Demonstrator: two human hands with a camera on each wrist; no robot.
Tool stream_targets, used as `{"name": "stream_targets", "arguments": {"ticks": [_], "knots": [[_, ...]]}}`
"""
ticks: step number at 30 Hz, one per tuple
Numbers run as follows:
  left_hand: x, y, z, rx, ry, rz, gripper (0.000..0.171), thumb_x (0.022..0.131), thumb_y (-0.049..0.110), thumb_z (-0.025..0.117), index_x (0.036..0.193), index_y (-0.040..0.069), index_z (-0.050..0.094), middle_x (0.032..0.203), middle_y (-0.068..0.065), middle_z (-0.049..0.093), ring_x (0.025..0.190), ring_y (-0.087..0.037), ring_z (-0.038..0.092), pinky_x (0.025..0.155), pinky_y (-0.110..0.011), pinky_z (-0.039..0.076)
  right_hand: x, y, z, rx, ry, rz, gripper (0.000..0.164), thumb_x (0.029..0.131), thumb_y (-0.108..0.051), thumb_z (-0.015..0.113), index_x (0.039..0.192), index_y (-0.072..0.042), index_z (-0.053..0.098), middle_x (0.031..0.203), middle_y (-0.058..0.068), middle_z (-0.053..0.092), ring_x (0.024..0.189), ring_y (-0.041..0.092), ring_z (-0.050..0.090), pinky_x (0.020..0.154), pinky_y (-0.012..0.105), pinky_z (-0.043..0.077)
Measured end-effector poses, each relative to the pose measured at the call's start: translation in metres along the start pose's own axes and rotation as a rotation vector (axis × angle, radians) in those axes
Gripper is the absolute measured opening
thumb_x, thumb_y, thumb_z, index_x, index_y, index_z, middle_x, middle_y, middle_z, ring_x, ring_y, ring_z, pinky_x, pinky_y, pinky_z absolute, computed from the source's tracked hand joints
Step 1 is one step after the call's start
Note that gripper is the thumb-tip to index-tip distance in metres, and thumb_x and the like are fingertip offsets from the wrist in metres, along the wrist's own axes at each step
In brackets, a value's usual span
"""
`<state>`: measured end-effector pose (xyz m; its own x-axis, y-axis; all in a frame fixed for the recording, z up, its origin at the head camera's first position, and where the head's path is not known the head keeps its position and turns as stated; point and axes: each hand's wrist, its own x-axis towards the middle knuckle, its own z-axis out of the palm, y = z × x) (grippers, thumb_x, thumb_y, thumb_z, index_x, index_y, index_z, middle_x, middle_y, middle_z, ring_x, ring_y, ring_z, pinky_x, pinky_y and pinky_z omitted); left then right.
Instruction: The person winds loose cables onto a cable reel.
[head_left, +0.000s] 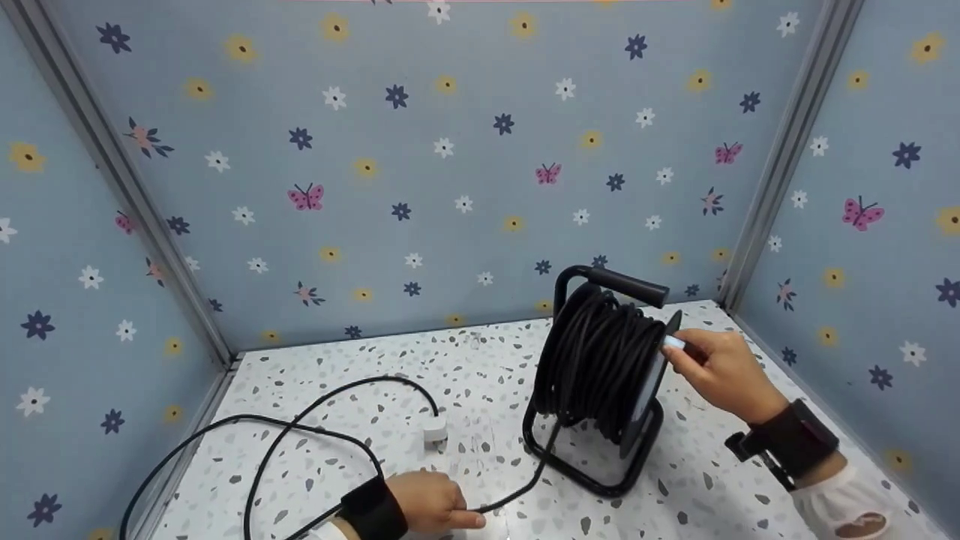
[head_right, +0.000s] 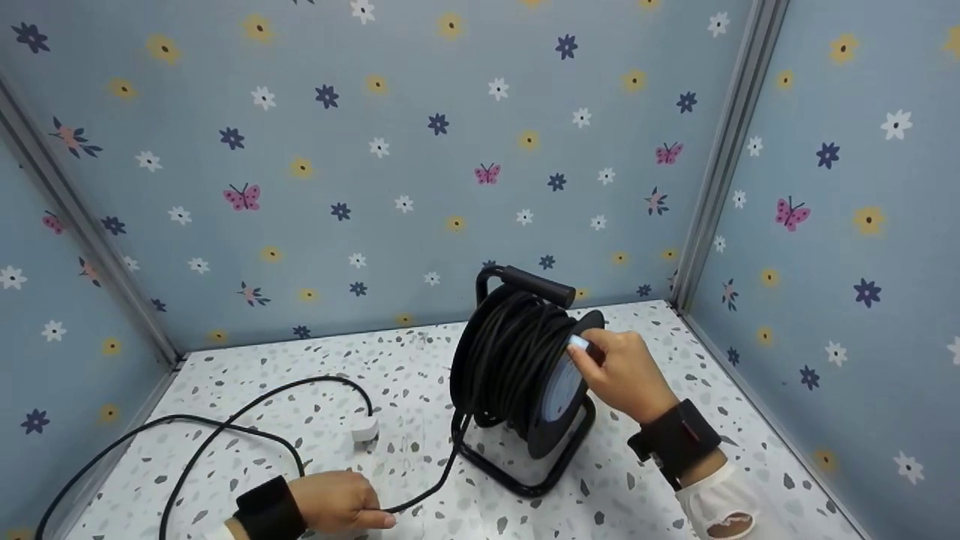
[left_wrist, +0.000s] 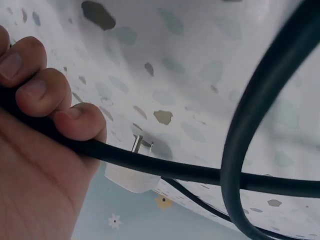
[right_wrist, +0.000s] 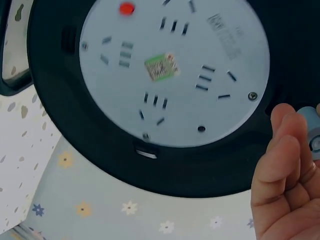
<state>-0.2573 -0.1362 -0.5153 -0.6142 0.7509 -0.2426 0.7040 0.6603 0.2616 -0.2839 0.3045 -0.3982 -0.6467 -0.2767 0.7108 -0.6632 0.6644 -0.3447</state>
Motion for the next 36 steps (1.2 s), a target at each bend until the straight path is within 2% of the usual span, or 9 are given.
{"name": "stream_targets", "arguments": {"ticks": [4, 7, 11, 17, 20, 23, 27, 32, 36], "knots": [[-0.002, 0.004, 0.002, 0.037, -0.011, -0.054, 0.059, 0.108, 0.059, 0.058, 0.075, 0.015, 0.08, 0.07, 0.0, 0.071, 0.061, -0.015, 0.059, 0.064, -0.034, 0.054, 0.005, 0.012, -0.004, -0.026, 0.03, 0.026, 0.016, 0.094, 0.003, 0.075, 0.085, -0.01, 0.072, 0.06, -0.016, 0.051, 0.051, -0.006, 0.039, 0.051, 0.019, 0.035], [-0.003, 0.005, 0.004, 0.031, -0.023, -0.055, 0.058, 0.107, 0.058, 0.059, 0.075, 0.015, 0.08, 0.071, -0.001, 0.071, 0.06, -0.015, 0.059, 0.063, -0.034, 0.053, 0.007, 0.021, -0.006, -0.051, 0.045, 0.057, 0.007, 0.094, 0.002, 0.074, 0.092, -0.003, 0.076, 0.062, -0.012, 0.058, 0.052, -0.005, 0.043, 0.055, 0.017, 0.037], [-0.004, 0.004, 0.006, -0.019, -0.029, -0.052, 0.058, 0.108, 0.056, 0.058, 0.076, 0.013, 0.079, 0.072, -0.001, 0.071, 0.061, -0.014, 0.058, 0.064, -0.032, 0.053, 0.008, 0.033, -0.007, -0.073, 0.038, 0.118, 0.006, 0.098, 0.0, 0.072, 0.098, -0.002, 0.078, 0.065, -0.008, 0.063, 0.055, -0.004, 0.046, 0.06, 0.016, 0.039], [-0.006, 0.004, -0.002, -0.105, 0.021, -0.099, 0.063, 0.114, 0.054, 0.044, 0.095, 0.008, 0.083, 0.091, -0.007, 0.08, 0.086, -0.021, 0.076, 0.087, -0.038, 0.061, 0.008, 0.045, -0.008, -0.118, -0.01, 0.185, 0.009, 0.103, -0.006, 0.071, 0.106, -0.003, 0.079, 0.066, -0.006, 0.061, 0.055, -0.001, 0.047, 0.064, 0.022, 0.042], [-0.008, 0.005, -0.007, -0.169, 0.05, -0.14, 0.064, 0.116, 0.051, 0.037, 0.104, 0.007, 0.082, 0.101, -0.009, 0.08, 0.098, -0.024, 0.076, 0.095, -0.041, 0.059, 0.009, 0.05, -0.006, -0.156, -0.052, 0.22, 0.013, 0.105, -0.011, 0.07, 0.11, -0.002, 0.079, 0.066, -0.005, 0.059, 0.056, 0.0, 0.046, 0.066, 0.029, 0.044], [-0.008, 0.007, -0.011, -0.216, 0.071, -0.151, 0.064, 0.116, 0.049, 0.034, 0.094, 0.007, 0.077, 0.093, -0.007, 0.075, 0.092, -0.021, 0.073, 0.092, -0.041, 0.059, 0.01, 0.056, -0.004, -0.187, -0.092, 0.256, 0.016, 0.106, -0.014, 0.07, 0.111, -0.002, 0.079, 0.065, -0.004, 0.059, 0.057, 0.001, 0.046, 0.067, 0.033, 0.045], [-0.004, 0.016, -0.015, -0.238, 0.07, -0.101, 0.065, 0.117, 0.05, 0.031, 0.082, 0.011, 0.07, 0.082, 0.0, 0.068, 0.086, -0.014, 0.071, 0.092, -0.039, 0.06, 0.008, 0.065, 0.0, -0.21, -0.133, 0.273, 0.016, 0.107, -0.013, 0.068, 0.102, -0.001, 0.076, 0.062, -0.004, 0.058, 0.054, 0.005, 0.047, 0.064, 0.034, 0.043], [0.005, 0.025, -0.018, -0.223, 0.083, -0.074, 0.068, 0.117, 0.049, 0.03, 0.09, 0.009, 0.077, 0.082, 0.001, 0.072, 0.085, -0.013, 0.073, 0.09, -0.036, 0.06, 0.005, 0.072, 0.007, -0.217, -0.176, 0.299, 0.022, 0.108, -0.014, 0.065, 0.088, -0.006, 0.069, 0.06, -0.003, 0.053, 0.051, 0.009, 0.044, 0.059, 0.032, 0.037], [0.011, 0.029, -0.02, -0.228, 0.11, -0.065, 0.067, 0.118, 0.048, 0.029, 0.083, 0.012, 0.073, 0.075, 0.005, 0.066, 0.075, -0.009, 0.066, 0.085, -0.033, 0.058, -0.002, 0.078, 0.013, -0.204, -0.202, 0.326, 0.021, 0.11, -0.016, 0.064, 0.095, -0.002, 0.071, 0.063, -0.001, 0.054, 0.052, 0.011, 0.044, 0.058, 0.032, 0.036]]}}
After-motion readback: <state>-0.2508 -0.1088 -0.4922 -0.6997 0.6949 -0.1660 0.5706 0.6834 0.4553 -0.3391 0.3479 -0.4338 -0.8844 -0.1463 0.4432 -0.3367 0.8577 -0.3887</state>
